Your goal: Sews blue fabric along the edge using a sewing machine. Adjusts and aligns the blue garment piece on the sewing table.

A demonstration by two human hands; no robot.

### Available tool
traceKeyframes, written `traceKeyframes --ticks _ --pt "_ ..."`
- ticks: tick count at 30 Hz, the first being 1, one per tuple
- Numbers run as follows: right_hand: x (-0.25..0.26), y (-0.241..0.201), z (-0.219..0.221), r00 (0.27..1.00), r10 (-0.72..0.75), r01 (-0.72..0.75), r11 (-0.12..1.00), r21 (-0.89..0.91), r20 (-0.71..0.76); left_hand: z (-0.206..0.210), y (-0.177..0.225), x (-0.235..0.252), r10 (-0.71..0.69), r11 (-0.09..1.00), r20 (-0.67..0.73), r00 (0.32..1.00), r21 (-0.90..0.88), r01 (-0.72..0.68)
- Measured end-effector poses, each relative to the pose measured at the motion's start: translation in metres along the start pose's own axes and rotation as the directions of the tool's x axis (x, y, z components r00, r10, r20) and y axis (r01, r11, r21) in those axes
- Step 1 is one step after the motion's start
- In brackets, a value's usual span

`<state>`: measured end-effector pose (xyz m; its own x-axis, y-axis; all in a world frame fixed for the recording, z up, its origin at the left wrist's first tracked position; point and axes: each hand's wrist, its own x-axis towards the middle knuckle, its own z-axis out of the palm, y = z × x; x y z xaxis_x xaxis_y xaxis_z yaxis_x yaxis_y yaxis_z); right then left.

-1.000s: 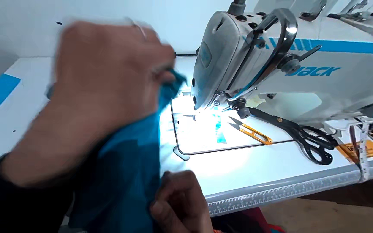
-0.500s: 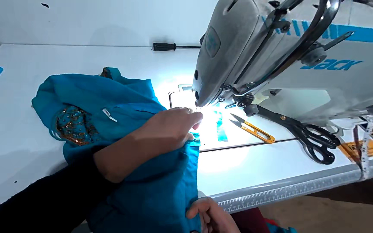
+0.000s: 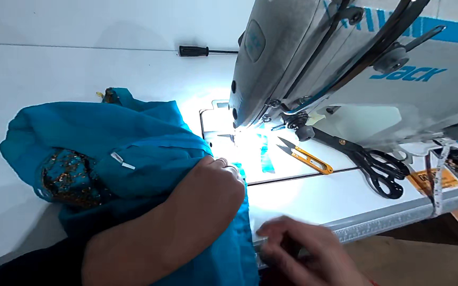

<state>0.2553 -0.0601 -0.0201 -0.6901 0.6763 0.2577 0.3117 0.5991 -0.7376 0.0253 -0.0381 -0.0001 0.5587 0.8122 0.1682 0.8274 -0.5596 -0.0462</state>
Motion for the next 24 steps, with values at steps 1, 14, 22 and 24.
traceKeyframes --ticks 1,14,22,24 --pt "0.008 0.007 -0.003 0.992 -0.052 0.040 0.993 -0.111 -0.112 0.002 -0.002 0.000 -0.008 1.000 -0.009 1.000 -0.030 0.008" --pt "0.037 0.075 -0.054 0.920 0.093 -0.341 0.666 -0.663 -0.380 0.006 -0.015 0.013 -0.254 0.916 -0.025 0.967 -0.326 0.232" --pt "0.028 0.062 -0.059 0.918 0.083 -0.304 0.776 -0.553 -0.389 0.020 -0.022 0.014 -0.209 0.940 -0.178 0.962 -0.309 0.147" --pt "0.028 0.056 -0.053 0.945 -0.026 -0.167 0.819 -0.549 -0.325 0.018 -0.022 0.014 -0.216 0.942 -0.173 0.961 -0.295 0.158"
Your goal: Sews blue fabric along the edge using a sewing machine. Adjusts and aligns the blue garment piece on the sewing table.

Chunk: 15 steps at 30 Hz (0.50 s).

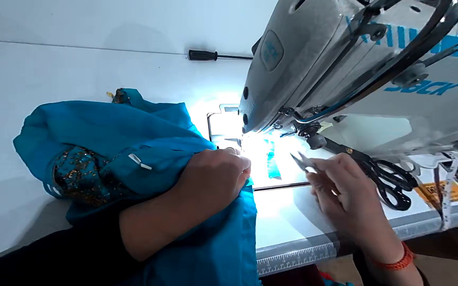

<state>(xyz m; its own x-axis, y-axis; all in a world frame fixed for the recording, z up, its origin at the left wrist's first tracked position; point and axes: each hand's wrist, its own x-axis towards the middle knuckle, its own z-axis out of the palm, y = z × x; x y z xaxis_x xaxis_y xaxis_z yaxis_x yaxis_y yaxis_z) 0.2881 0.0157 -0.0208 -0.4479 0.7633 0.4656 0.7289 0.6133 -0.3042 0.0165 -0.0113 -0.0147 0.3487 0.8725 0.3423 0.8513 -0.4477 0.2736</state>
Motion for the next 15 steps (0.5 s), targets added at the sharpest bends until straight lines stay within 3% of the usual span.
traceKeyframes --ticks 3,7,15 --pt "0.004 -0.011 0.003 0.986 -0.136 0.136 0.991 0.014 0.092 0.002 -0.002 0.000 -0.012 1.000 -0.038 0.999 0.006 0.013" --pt "0.017 -0.020 0.015 0.958 -0.255 0.274 0.949 -0.154 0.133 0.003 -0.004 0.001 -0.020 1.000 -0.065 0.998 -0.024 0.019" --pt "0.041 -0.025 0.032 0.930 -0.336 0.361 0.911 -0.200 0.149 0.000 -0.003 0.001 -0.052 0.998 -0.020 0.998 -0.033 0.051"
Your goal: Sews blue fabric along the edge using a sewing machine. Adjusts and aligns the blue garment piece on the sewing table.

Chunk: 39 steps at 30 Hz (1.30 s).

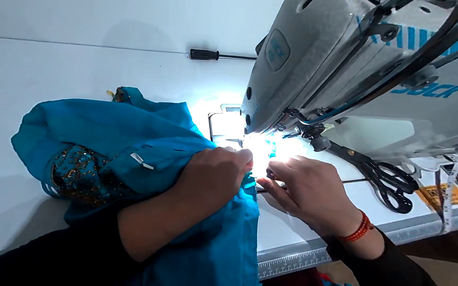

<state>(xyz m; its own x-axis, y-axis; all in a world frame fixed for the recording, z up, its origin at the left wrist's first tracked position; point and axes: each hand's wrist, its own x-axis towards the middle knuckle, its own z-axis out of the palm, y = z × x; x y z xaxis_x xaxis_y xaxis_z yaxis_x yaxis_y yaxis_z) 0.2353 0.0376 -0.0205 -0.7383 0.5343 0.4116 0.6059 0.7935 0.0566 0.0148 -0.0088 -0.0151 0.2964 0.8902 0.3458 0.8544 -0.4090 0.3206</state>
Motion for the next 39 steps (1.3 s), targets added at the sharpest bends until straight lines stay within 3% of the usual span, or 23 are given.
traceKeyframes --ticks 15,17,20,23,26,29,33,36,39 --pt "0.003 0.002 0.004 0.999 -0.045 0.045 0.997 0.059 -0.016 0.000 0.000 0.001 0.000 1.000 0.018 1.000 0.007 0.000" --pt "-0.001 0.008 0.000 1.000 0.007 -0.007 0.997 0.076 -0.005 0.001 0.000 0.000 -0.002 1.000 0.006 1.000 -0.005 0.002" --pt "-0.016 0.024 -0.009 0.978 0.207 -0.207 0.978 0.013 -0.013 -0.001 0.001 0.000 0.019 0.996 -0.005 1.000 -0.088 -0.019" --pt "-0.033 0.041 -0.013 0.919 0.391 -0.394 0.914 -0.098 -0.052 -0.003 -0.002 0.001 0.160 0.952 0.021 0.987 -0.267 -0.149" --pt "-0.042 0.053 -0.011 0.898 0.438 -0.439 0.887 -0.140 -0.044 -0.001 -0.003 0.002 0.233 0.937 0.033 0.972 -0.273 -0.216" --pt "-0.041 0.047 -0.008 0.930 0.352 -0.357 0.933 -0.035 -0.105 0.002 -0.002 0.002 0.162 0.973 -0.035 0.986 -0.159 -0.166" --pt "-0.026 0.016 0.000 0.959 0.254 -0.216 0.942 0.258 -0.123 0.004 0.001 0.001 0.060 0.998 0.025 0.998 -0.010 -0.060" --pt "-0.016 -0.004 0.010 0.971 0.233 -0.183 0.869 0.460 -0.055 0.003 0.000 0.001 0.038 0.997 0.063 0.997 -0.070 -0.034" --pt "-0.008 -0.008 0.012 0.972 0.234 -0.202 0.850 0.487 -0.006 0.001 -0.001 0.002 0.023 0.988 0.053 0.998 -0.154 -0.015"
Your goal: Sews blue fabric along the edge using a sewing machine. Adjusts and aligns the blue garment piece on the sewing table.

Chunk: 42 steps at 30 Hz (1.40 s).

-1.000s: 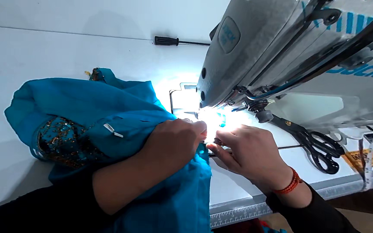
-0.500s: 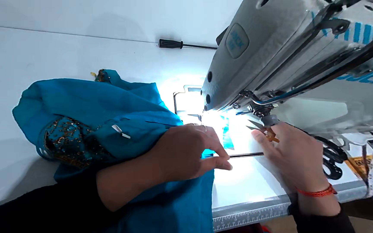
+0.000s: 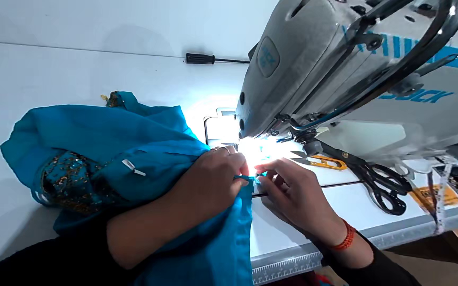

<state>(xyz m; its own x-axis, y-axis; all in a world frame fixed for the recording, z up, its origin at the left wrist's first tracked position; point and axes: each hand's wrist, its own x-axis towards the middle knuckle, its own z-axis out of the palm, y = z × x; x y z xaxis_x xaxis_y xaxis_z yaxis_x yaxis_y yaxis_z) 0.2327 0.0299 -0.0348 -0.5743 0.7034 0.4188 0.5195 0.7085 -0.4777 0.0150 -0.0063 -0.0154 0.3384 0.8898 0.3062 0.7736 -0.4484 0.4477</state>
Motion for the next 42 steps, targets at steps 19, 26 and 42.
traceKeyframes --ticks 19,26,42 --pt "0.003 -0.004 0.001 0.984 -0.176 0.179 0.974 0.137 -0.037 -0.006 -0.003 0.002 0.026 0.978 0.033 0.999 -0.207 -0.018" --pt "-0.003 -0.003 -0.003 0.981 -0.163 0.175 0.976 0.128 -0.100 -0.008 -0.003 0.002 0.105 0.959 0.056 0.993 -0.271 -0.086" --pt "-0.017 0.022 -0.012 0.971 -0.219 0.235 0.949 -0.210 0.098 0.003 -0.005 -0.003 0.008 1.000 0.025 1.000 0.001 -0.008"
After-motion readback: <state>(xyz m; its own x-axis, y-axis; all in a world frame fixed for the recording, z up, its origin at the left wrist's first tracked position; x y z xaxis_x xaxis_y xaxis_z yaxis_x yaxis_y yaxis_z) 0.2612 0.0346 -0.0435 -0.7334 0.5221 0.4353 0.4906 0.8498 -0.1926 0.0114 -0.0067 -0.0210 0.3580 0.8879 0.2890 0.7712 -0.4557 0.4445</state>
